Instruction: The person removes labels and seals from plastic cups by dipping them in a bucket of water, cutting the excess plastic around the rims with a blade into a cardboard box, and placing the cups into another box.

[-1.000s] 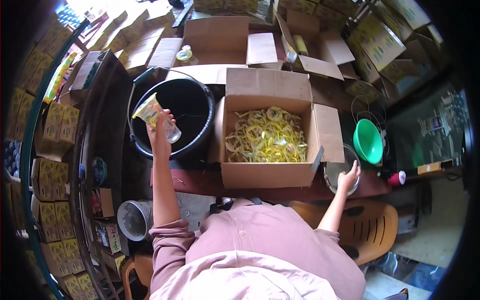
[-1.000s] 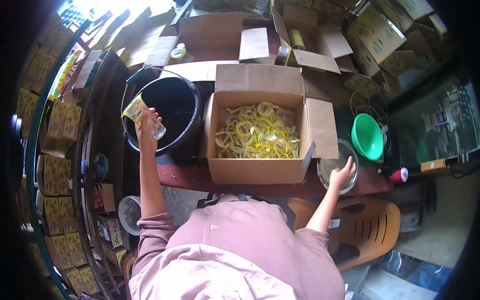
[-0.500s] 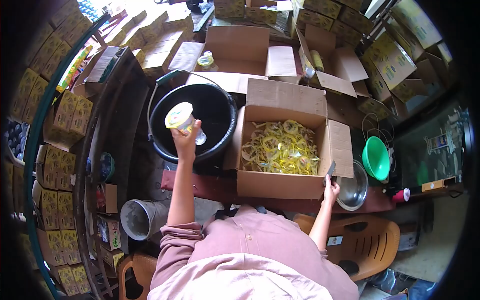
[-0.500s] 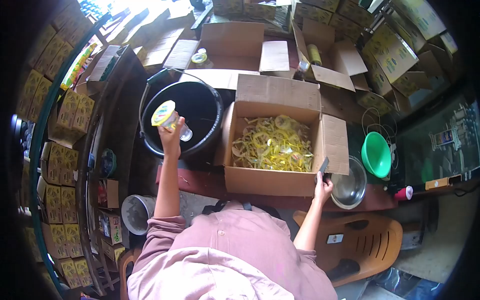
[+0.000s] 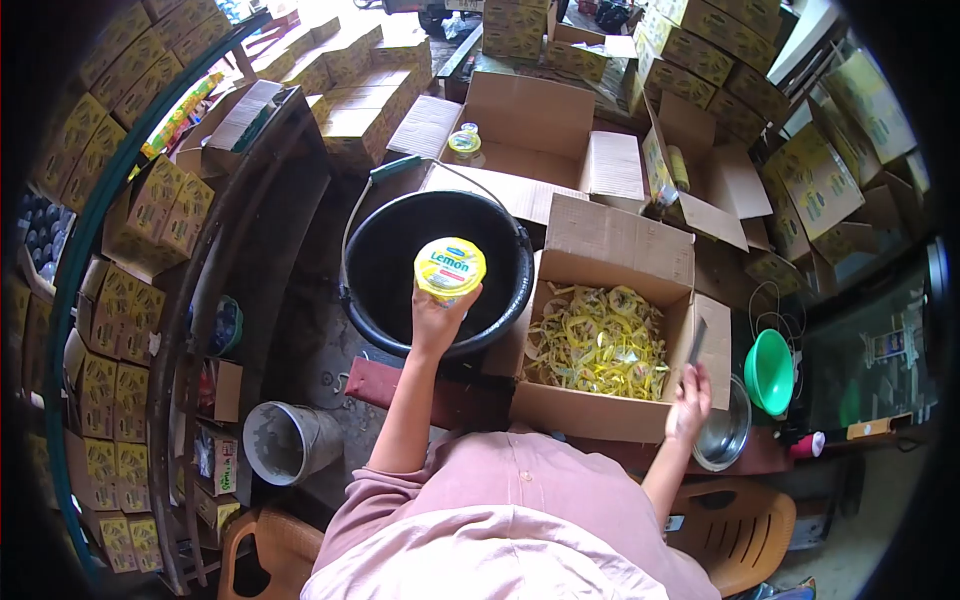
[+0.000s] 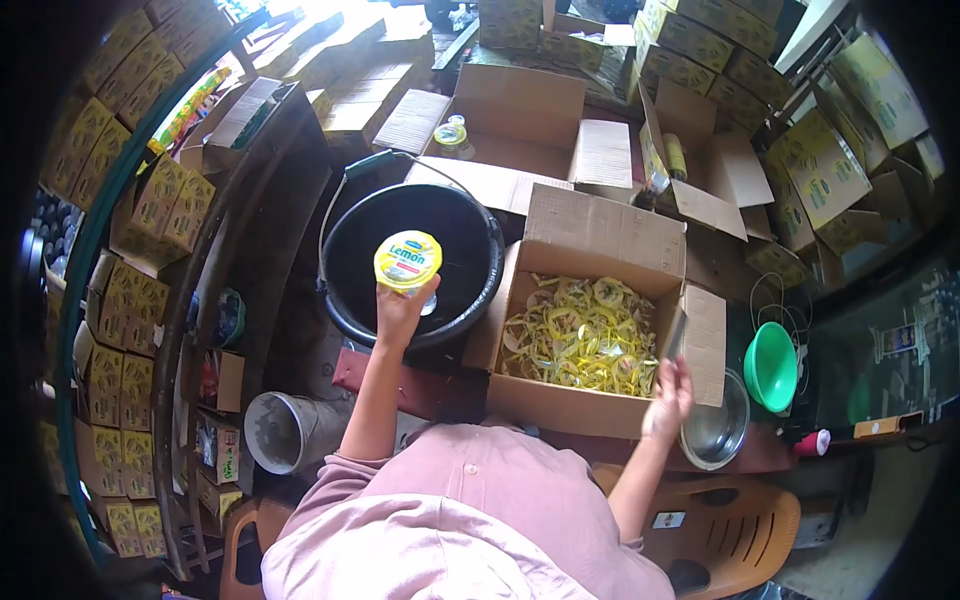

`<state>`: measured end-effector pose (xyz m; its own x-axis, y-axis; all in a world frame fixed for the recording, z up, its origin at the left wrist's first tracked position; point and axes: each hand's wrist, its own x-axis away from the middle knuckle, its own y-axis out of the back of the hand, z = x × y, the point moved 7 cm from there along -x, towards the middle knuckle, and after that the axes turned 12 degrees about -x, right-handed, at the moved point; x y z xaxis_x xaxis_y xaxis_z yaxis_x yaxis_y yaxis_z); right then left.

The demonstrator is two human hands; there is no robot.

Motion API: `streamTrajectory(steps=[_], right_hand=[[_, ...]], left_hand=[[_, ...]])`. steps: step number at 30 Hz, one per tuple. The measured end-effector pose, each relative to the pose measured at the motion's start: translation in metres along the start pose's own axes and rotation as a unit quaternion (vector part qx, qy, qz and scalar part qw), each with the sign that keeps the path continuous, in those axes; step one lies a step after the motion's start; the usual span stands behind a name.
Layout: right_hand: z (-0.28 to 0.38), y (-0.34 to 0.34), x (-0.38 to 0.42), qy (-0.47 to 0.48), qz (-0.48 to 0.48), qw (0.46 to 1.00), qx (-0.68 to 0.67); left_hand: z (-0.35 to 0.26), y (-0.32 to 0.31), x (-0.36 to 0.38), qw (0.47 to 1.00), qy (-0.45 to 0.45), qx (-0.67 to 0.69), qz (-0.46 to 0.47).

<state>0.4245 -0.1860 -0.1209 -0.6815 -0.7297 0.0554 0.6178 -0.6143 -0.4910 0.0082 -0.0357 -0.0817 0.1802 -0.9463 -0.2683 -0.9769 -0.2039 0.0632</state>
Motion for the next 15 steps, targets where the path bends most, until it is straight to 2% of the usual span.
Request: streamTrajectory(steps=[3,6,8,10,13,15], right_hand=[[-0.017,-0.12,0.005,-0.015,0.15,0.988,0.031],[-0.029,-0.214,0.031,-0.027,0.323,0.942,0.088],[-0.027,-0.262,0.053,0.044,0.398,0.9,0.17],[-0.009,-0.304,0.081,0.171,0.48,0.827,0.238],[-0.014,-0.326,0.104,0.241,0.53,0.759,0.293],[-0.019,-0.331,0.111,0.254,0.553,0.726,0.319]], left_hand=[[-0.008,0.001,0.001,0.996,-0.054,-0.077,-0.004],[-0.014,0.001,0.002,0.987,-0.072,-0.143,0.006],[-0.012,0.002,0.002,0.991,-0.06,-0.122,0.003],[-0.014,0.001,0.001,0.989,-0.071,-0.129,-0.004],[-0.026,0.001,-0.001,0.975,-0.12,-0.189,-0.004],[-0.028,0.003,-0.002,0.989,-0.077,-0.124,-0.002]])
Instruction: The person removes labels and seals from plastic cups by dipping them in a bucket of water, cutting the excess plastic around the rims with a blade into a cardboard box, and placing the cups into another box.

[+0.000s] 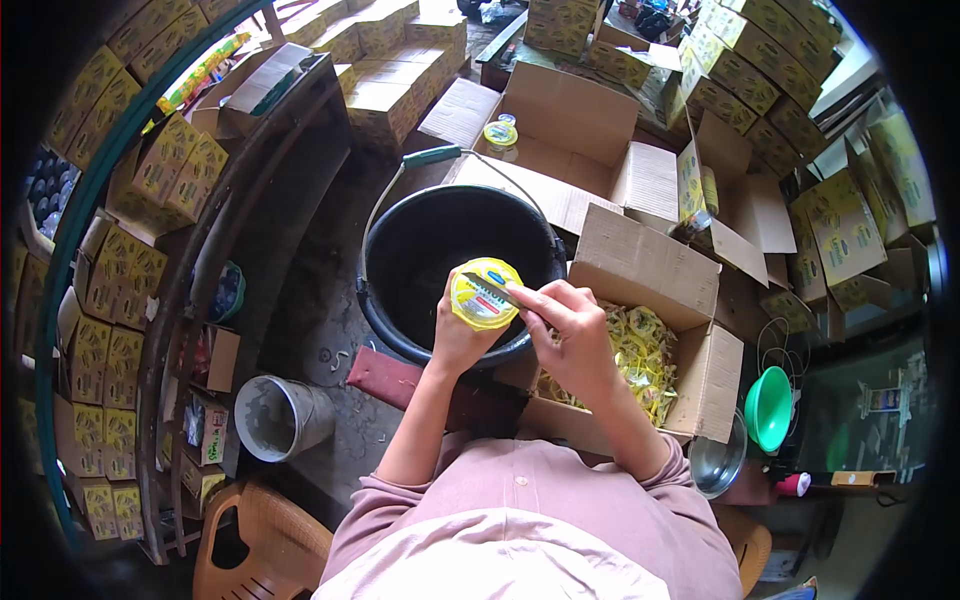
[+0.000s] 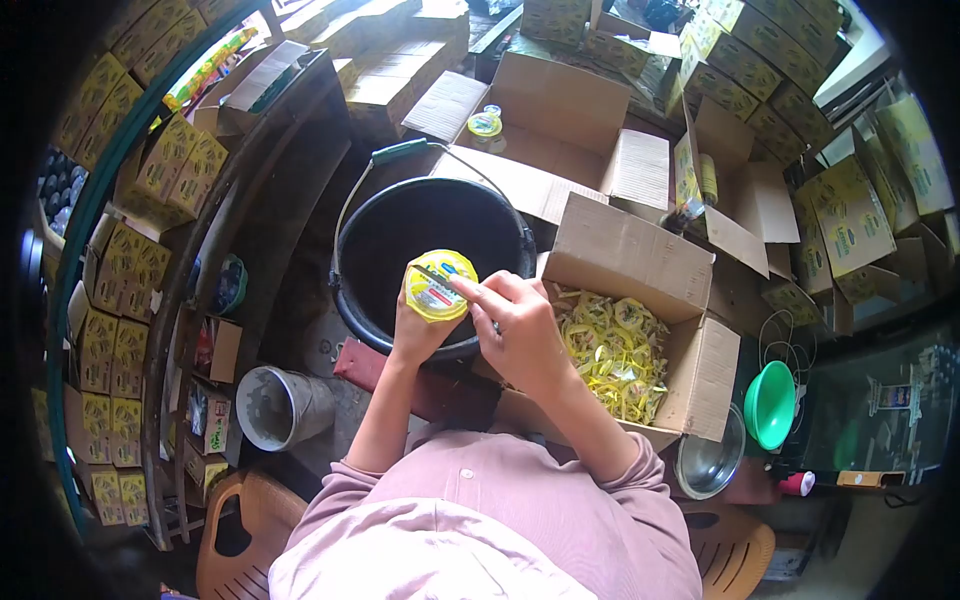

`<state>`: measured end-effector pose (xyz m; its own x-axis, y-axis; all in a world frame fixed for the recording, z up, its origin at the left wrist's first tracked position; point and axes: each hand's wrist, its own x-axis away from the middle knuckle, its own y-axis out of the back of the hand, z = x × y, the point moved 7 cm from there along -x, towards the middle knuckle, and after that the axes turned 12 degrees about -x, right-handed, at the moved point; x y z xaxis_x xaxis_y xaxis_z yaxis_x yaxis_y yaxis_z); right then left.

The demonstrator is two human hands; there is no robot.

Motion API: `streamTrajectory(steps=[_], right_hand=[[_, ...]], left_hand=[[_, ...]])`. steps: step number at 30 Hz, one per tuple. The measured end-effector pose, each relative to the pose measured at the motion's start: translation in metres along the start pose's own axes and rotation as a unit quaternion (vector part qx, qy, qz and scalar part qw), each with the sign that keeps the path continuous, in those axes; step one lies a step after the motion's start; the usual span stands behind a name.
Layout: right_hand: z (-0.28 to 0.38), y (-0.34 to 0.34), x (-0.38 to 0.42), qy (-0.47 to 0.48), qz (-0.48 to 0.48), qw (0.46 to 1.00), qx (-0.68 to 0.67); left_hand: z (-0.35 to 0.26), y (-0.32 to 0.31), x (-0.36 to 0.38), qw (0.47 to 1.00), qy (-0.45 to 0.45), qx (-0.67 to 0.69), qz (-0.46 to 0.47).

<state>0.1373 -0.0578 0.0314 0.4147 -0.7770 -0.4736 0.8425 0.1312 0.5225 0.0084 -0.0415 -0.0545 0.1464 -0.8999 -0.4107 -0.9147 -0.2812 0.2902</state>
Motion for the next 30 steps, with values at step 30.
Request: streamTrajectory(steps=[30], right_hand=[[-0.007,0.017,0.004,-0.043,-0.018,0.999,-0.006]], left_hand=[[-0.001,-0.002,0.0,1.0,0.016,-0.006,-0.001]])
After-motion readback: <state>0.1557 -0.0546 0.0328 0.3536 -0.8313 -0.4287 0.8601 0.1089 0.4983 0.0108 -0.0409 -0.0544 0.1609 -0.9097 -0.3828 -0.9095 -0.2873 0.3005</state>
